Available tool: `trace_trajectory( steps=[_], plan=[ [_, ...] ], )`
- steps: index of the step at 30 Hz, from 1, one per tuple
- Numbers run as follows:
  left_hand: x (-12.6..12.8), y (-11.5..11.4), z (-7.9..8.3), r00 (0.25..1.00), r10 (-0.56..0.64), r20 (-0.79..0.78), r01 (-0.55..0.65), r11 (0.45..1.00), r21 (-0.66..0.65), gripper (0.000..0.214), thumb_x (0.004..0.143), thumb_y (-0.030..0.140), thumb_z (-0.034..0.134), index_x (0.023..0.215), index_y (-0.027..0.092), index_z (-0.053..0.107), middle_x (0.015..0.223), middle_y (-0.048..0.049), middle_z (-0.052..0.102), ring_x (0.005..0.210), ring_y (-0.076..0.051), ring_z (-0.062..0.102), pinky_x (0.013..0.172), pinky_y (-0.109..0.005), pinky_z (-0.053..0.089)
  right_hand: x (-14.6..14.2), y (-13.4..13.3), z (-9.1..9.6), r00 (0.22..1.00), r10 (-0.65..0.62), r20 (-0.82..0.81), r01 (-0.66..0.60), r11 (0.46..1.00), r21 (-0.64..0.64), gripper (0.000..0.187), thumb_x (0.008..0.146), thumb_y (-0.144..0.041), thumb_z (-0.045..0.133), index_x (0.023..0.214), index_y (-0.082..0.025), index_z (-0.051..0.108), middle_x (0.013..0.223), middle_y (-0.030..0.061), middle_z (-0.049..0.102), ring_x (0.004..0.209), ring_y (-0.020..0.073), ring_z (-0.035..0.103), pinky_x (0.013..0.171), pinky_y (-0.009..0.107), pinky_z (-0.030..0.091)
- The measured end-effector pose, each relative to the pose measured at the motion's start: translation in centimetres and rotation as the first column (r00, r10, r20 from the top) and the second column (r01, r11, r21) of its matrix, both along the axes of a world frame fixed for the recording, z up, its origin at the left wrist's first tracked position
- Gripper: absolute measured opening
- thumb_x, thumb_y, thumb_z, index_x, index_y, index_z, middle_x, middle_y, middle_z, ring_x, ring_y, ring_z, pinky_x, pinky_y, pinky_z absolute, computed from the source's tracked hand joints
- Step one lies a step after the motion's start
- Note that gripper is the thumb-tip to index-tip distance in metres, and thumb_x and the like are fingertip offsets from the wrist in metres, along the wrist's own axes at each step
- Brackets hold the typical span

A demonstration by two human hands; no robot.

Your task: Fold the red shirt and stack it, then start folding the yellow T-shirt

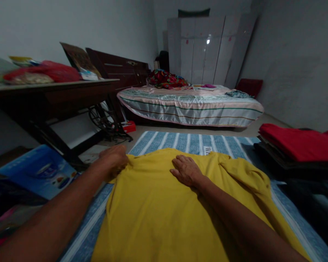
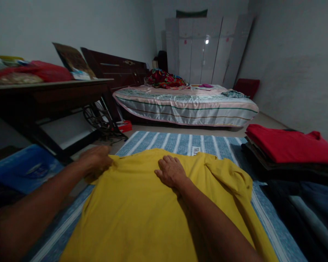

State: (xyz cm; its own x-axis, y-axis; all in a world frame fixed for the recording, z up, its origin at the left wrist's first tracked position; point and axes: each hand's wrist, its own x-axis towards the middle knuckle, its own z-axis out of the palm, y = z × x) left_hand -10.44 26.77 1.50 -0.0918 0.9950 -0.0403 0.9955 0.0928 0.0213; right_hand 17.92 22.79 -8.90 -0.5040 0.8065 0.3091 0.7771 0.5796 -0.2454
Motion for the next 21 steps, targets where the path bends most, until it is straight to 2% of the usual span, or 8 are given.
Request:
trace_trajectory(
  steps=[4, 6, 9, 12, 15, 18, 21],
  plan=[
    [2.7, 1.3, -0.8, 0.991, -0.081, -0.109, 0.082, 0.997, 0.004, 0.03, 0.069, 0.025, 0.06, 0.098, 0.017, 0.067, 0.106, -0.016, 0.068, 0.102, -0.033, 0.063, 0.08, -0.038, 0.049, 0.0, 0.0, 0.1, 1.0, -0.009, 0.002, 0.009, 1.0, -0.004, 0.026, 0.092, -0.044, 0.047, 0.1, -0.02, 0.053, 0.108, 0.0068, 0.056, 0.103, 0.021, 0.048, 0.09, 0.035, 0.033],
    [4.1, 1.8, -1.2, 0.984, -0.112, -0.135, 0.107, 0.993, -0.044, 0.031, 0.07, 0.026, 0.06, 0.098, 0.017, 0.068, 0.113, -0.0164, 0.066, 0.105, -0.03, 0.061, 0.082, -0.034, 0.048, 0.1, 0.0, 0.1, 1.0, -0.008, 0.001, 0.008, 1.0, -0.009, 0.026, 0.092, -0.044, 0.046, 0.1, -0.021, 0.053, 0.108, 0.0069, 0.056, 0.104, 0.0212, 0.047, 0.09, 0.035, 0.033],
    [5.1, 2.3, -2.0, 0.985, -0.12, -0.12, 0.105, 0.986, -0.129, 0.025, 0.066, 0.024, 0.062, 0.088, 0.016, 0.07, 0.107, -0.0161, 0.069, 0.097, -0.028, 0.064, 0.076, -0.03, 0.049, 0.1, 0.1, 0.1, 1.0, -0.005, -0.006, 0.004, 1.0, -0.022, 0.027, 0.092, -0.045, 0.046, 0.101, -0.021, 0.054, 0.109, 0.0073, 0.055, 0.106, 0.0214, 0.047, 0.091, 0.036, 0.032],
    [5.2, 2.5, -2.4, 0.984, -0.132, -0.116, 0.114, 0.982, -0.151, 0.014, 0.067, 0.02, 0.06, 0.076, 0.015, 0.07, 0.093, -0.0144, 0.072, 0.085, -0.026, 0.067, 0.068, -0.028, 0.048, 0.1, 0.1, 0.1, 1.0, -0.003, -0.013, 0.002, 0.999, -0.033, 0.028, 0.092, -0.045, 0.046, 0.103, -0.02, 0.053, 0.11, 0.0078, 0.055, 0.108, 0.0215, 0.047, 0.092, 0.036, 0.032],
    [4.8, 2.8, -2.1, 0.982, -0.099, -0.16, 0.085, 0.992, -0.095, 0.013, 0.069, 0.015, 0.059, 0.076, 0.013, 0.069, 0.091, -0.0174, 0.07, 0.086, -0.031, 0.066, 0.068, -0.032, 0.048, 0.1, 0.0, 0.2, 1.0, 0.001, -0.018, -0.002, 0.999, -0.039, 0.027, 0.092, -0.044, 0.046, 0.102, -0.02, 0.053, 0.11, 0.0078, 0.055, 0.108, 0.0215, 0.046, 0.092, 0.036, 0.032],
    [4.5, 2.9, -1.4, 0.976, -0.033, -0.215, 0.041, 0.999, 0.035, 0.017, 0.073, 0.012, 0.055, 0.085, 0.008, 0.068, 0.093, -0.0211, 0.068, 0.09, -0.035, 0.063, 0.073, -0.039, 0.047, 0.1, 0.0, 0.2, 1.0, -0.005, -0.018, 0.004, 1.0, -0.029, 0.026, 0.091, -0.044, 0.047, 0.1, -0.021, 0.053, 0.11, 0.0075, 0.055, 0.107, 0.0214, 0.046, 0.092, 0.036, 0.032],
    [5.1, 1.9, -1.4, 0.971, -0.062, -0.232, 0.101, 0.982, 0.159, 0.026, 0.081, 0.009, 0.045, 0.099, 0.007, 0.063, 0.103, -0.0211, 0.063, 0.1, -0.034, 0.059, 0.082, -0.043, 0.045, 0.0, 0.0, 0.1, 1.0, -0.014, -0.009, 0.014, 1.0, -0.015, 0.027, 0.091, -0.045, 0.047, 0.1, -0.021, 0.053, 0.109, 0.0072, 0.056, 0.106, 0.0212, 0.047, 0.091, 0.036, 0.032]
  ],
)
